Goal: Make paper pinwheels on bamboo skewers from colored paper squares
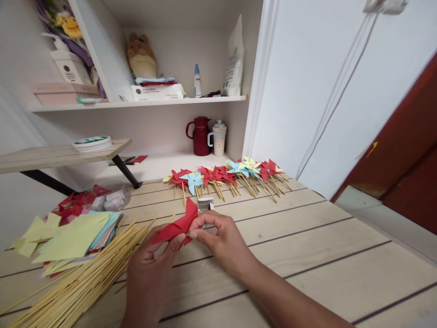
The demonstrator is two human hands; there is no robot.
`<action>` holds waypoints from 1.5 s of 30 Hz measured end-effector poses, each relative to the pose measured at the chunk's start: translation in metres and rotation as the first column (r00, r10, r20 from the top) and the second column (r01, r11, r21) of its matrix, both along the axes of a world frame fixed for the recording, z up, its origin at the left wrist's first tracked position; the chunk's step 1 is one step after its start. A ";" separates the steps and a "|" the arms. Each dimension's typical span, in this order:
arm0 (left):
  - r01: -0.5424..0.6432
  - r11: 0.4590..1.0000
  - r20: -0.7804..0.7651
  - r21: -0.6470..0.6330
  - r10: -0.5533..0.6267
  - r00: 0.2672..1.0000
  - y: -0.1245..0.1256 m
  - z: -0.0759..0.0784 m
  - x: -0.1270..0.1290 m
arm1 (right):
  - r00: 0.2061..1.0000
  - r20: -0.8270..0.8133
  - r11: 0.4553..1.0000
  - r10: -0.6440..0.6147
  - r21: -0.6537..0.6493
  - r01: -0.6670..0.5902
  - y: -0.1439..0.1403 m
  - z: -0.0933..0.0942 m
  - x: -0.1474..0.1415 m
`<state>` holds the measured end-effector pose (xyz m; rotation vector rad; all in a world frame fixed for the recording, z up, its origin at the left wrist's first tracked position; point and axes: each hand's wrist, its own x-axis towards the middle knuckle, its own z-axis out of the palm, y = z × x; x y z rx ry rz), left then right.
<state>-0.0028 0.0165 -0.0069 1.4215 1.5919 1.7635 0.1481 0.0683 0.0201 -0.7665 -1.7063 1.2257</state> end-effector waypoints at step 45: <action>0.104 0.984 0.228 -0.143 -0.070 0.971 -0.002 0.001 0.007 | 0.986 0.067 0.984 -0.151 0.107 0.144 -0.004 0.000 -0.001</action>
